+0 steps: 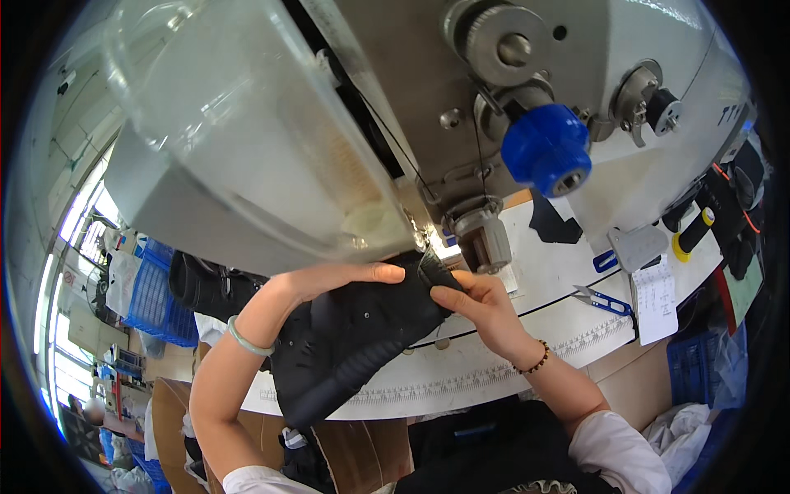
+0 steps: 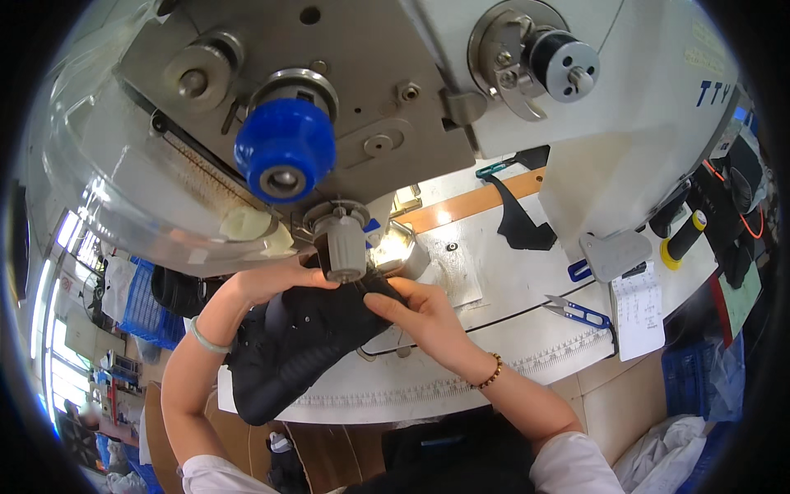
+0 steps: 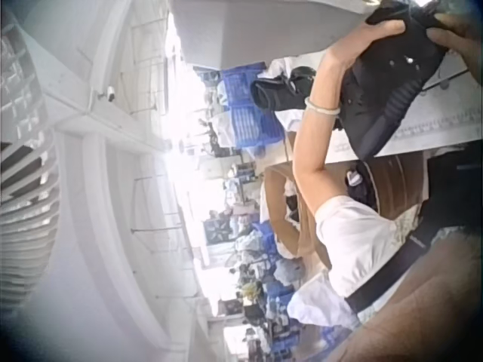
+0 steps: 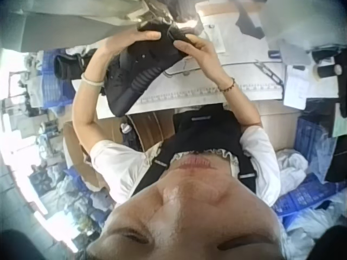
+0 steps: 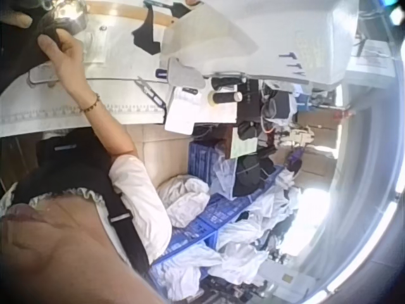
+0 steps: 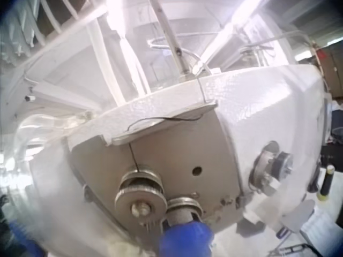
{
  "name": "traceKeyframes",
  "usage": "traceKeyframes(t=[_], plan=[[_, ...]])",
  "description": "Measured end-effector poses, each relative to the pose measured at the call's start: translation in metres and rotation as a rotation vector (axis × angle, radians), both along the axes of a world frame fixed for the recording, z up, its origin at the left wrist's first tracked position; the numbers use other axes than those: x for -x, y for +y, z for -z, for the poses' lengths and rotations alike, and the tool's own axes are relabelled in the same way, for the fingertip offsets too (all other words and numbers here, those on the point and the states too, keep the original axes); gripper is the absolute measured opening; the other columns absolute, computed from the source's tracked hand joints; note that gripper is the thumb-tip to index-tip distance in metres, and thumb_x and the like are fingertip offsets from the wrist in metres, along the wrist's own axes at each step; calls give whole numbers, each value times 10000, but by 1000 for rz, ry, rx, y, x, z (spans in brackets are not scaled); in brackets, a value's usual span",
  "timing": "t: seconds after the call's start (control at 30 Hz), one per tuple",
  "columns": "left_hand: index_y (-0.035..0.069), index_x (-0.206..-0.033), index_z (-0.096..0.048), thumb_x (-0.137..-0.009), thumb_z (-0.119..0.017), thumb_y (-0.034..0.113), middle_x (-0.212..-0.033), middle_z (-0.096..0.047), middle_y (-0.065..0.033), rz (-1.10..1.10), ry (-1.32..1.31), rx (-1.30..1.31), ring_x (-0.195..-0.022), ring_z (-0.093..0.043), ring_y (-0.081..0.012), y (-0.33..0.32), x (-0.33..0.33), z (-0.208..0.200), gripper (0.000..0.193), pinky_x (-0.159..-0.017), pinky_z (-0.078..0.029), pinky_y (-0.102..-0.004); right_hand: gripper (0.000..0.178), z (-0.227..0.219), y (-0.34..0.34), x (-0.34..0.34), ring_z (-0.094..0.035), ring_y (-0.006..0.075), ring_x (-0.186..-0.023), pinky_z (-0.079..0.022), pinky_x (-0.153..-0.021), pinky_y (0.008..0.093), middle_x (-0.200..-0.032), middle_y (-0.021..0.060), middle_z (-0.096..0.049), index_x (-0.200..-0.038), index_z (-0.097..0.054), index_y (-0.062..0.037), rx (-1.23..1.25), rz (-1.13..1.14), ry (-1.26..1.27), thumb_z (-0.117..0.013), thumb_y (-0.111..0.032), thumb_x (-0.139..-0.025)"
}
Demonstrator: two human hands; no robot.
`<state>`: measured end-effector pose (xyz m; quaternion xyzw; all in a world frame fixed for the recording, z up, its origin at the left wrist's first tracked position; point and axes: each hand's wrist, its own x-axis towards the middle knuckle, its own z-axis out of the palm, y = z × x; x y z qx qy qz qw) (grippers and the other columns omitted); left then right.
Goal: The person aligns and sews sections of a boot upper using a sewing machine, guiding the leather pieces with their hands.
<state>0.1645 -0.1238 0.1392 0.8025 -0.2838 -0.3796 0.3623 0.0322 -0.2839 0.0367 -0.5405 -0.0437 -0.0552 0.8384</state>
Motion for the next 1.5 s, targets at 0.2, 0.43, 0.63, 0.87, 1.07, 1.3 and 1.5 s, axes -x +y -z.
traceKeyframes(t=[0.2, 0.43, 0.63, 0.87, 1.07, 1.3, 1.5], plan=[[-15, -1175, -512, -774, -702, 261, -1064, -586, -80, -87, 161, 209, -927, -569, -147, 1, 15, 5, 523, -856, -442, -257, 235, -11, 3, 7, -523, 30, -811, -409, -735, 183, -889, 12, -622, -1032, -601, 51, -205, 23, -38, -566, -119, -872], [-17, -1198, -488, -783, -687, 249, -1088, -568, -87, -138, 176, 256, -954, -554, -137, -3, 30, 1, 532, -856, -439, -253, 215, -14, -10, 8, -541, 66, -811, -394, -766, 203, -893, 29, -630, -1004, -612, 42, -198, -26, 10, -571, -75, -828], [-32, -1184, -477, -783, -665, 161, -1086, -576, -84, -183, 255, 214, -953, -564, -123, -5, 29, -3, 484, -864, -443, -250, 226, -25, -13, 8, -540, 43, -762, -431, -690, 195, -846, 14, -627, -977, -618, 47, 27, -20, -1, -623, -120, -824], [-36, -1102, -542, -795, -672, 212, -980, -621, -75, -279, 398, 302, -834, -603, -124, -4, 40, 13, 415, -776, -479, -242, 244, -43, -32, 7, -574, 59, -744, -446, -695, 185, -837, 44, -649, -976, -634, 57, 2, -61, 67, -658, -111, -801], [-16, -1137, -531, -799, -670, 190, -1053, -594, -79, -215, 376, 389, -939, -568, -128, -4, 42, 15, 419, -832, -449, -252, 256, -32, -34, 5, -585, 65, -748, -448, -698, 183, -850, 58, -658, -994, -635, 62, -27, -81, 82, -675, -68, -777], [-68, -1065, -525, -770, -628, 57, -995, -607, -109, -299, 296, 531, -859, -602, -133, -8, 47, 26, 336, -791, -491, -255, 250, -29, -44, 1, -597, 75, -747, -446, -698, 182, -852, 73, -664, -977, -640, 66, -34, -85, 65, -685, -50, -760], [-19, -1135, -520, -761, -694, 81, -1067, -583, -77, -388, 379, 581, -969, -548, -144, -7, 49, 35, 424, -870, -427, -276, 245, -29, -48, -1, -603, 84, -743, -449, -703, 186, -856, 90, -667, -953, -644, 72, -14, -87, 86, -695, -43, -742]])
